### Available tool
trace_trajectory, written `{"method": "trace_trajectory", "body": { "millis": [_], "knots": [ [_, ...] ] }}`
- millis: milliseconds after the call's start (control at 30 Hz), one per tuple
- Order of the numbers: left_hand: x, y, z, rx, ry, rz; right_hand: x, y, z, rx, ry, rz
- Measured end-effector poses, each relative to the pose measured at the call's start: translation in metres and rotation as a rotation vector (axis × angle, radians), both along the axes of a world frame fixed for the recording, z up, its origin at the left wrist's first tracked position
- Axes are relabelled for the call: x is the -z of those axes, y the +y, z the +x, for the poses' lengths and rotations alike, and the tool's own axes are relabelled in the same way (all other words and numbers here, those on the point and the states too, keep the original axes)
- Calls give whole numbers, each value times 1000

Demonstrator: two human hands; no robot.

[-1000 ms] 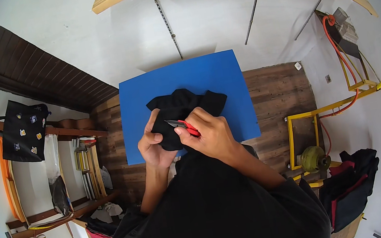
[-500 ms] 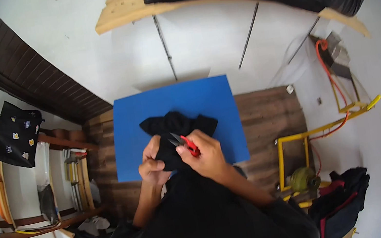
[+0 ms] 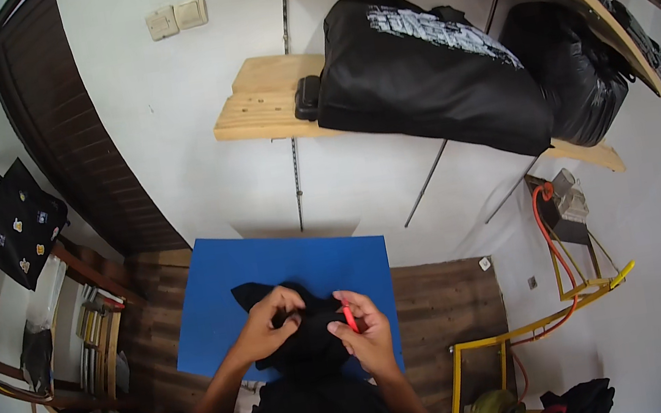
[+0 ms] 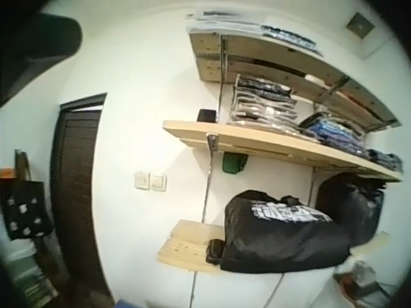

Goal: Trimming excess material from a black garment using pliers.

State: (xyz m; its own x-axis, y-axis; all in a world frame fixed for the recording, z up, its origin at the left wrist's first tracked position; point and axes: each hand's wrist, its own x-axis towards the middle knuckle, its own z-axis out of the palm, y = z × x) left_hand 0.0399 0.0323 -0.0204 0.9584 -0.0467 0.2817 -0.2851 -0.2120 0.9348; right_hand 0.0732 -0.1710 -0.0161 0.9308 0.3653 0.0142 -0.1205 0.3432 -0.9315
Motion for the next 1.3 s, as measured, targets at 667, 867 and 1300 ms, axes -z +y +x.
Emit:
{"method": "trace_trajectory", "body": {
  "millis": [667, 867, 1300],
  "knots": [
    [70, -53, -2, -75, 668, -503, -8, 5, 34, 281, -91, 61],
    [52, -32, -3, 71, 515, -832, -1, -9, 25, 207, 8, 2],
    [-3, -20, 54, 21, 301, -506, -20, -21, 2, 189, -25, 135]
  ]
}}
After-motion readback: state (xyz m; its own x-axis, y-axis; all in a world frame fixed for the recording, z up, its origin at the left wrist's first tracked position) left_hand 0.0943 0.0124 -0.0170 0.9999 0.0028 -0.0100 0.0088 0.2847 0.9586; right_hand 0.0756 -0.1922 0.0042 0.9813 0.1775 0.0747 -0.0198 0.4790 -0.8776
